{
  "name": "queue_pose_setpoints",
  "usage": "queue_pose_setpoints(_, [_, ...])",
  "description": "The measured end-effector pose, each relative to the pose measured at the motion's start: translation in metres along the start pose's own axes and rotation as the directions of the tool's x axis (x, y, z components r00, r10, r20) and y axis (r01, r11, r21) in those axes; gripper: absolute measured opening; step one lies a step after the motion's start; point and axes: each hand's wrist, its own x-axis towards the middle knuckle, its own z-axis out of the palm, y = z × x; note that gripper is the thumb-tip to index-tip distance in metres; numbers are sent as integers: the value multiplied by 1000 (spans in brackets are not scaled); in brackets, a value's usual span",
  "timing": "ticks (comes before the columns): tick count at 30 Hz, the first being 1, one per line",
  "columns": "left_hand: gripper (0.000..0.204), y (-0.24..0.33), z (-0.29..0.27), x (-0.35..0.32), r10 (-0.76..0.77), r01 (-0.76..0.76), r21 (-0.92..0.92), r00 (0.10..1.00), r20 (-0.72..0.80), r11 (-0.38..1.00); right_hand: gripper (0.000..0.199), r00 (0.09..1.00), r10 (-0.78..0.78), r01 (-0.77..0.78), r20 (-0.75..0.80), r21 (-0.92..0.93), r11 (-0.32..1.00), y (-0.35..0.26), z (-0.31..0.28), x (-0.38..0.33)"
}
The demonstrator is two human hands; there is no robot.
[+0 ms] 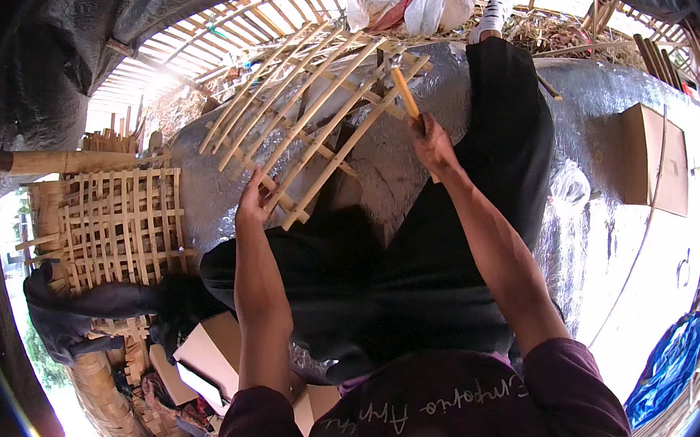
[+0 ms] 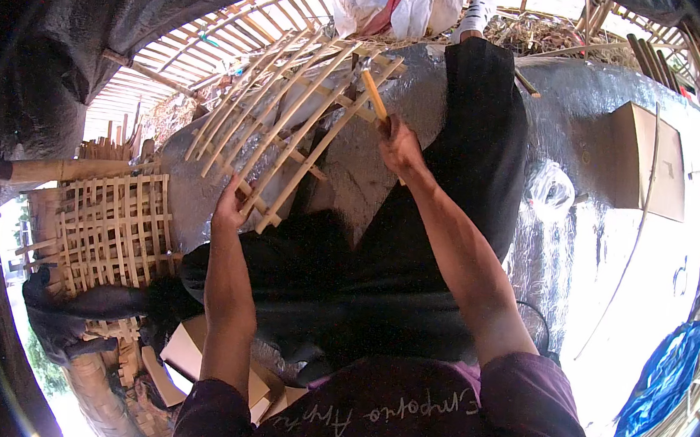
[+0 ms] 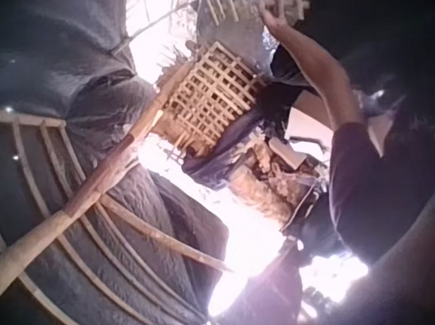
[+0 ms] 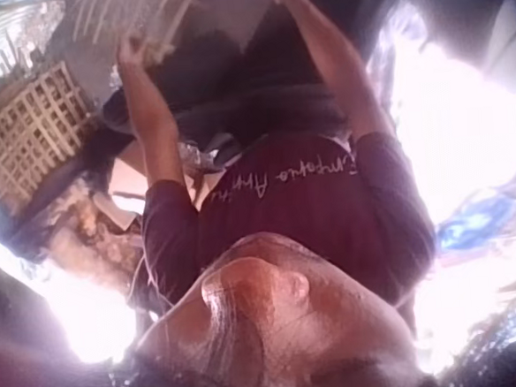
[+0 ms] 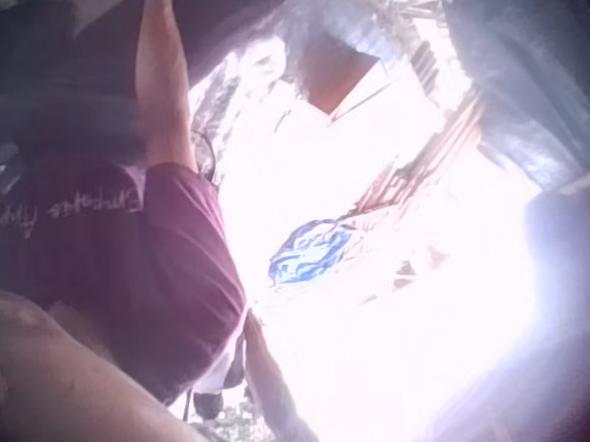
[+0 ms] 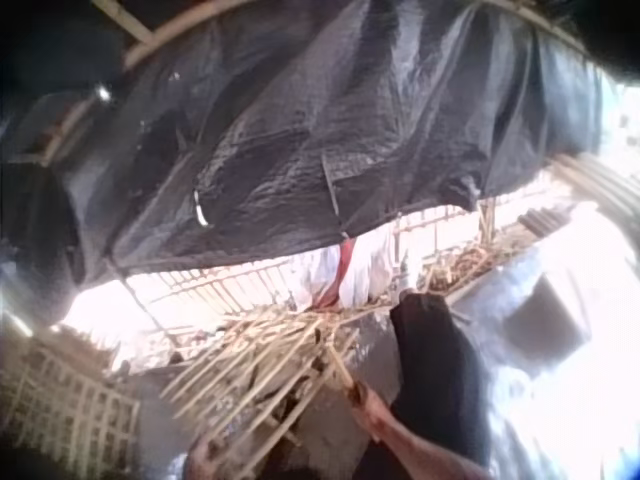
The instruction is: The person hammers a bamboo lattice, lifts and turns the lattice, and then aligns a wooden strip against the frame. They use a hammer to secure joints in the bamboo structure.
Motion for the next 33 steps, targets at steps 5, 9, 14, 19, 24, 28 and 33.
queue_pose_setpoints(5, [81, 14, 4, -13, 320, 251, 805, 822, -470, 538, 31, 998, -62, 64, 24, -88, 994, 7, 1, -7])
queue_pose_setpoints(9, [59, 19, 88, -46, 859, -47, 993, 507, -66, 105, 28, 993, -115, 105, -35, -225, 969, 17, -9, -6])
queue_pose_setpoints(14, [42, 18, 166, -71, 708, -461, 879, 661, 249, 122, 30, 993, -119, 118, 2, -174, 978, 38, -16, 3])
queue_pose_setpoints(19, [54, -3, 130, -20, 502, -246, 964, 849, 165, 99, 29, 987, -125, 145, 102, -216, 966, 15, -14, -10])
queue_pose_setpoints(24, [61, 8, 148, -42, 302, -109, 994, 948, 100, 11, 32, 982, -54, 112, 183, -318, 941, -2, -38, -29])
queue_pose_setpoints(28, [62, 25, 156, -72, 284, -115, 993, 953, 102, 32, 35, 969, 22, 78, 244, -392, 916, -15, -50, -41])
queue_pose_setpoints(33, [58, 8, 135, -47, 242, -179, 981, 957, 158, 69, 28, 939, -282, 340, 196, -416, 843, 10, -56, -58])
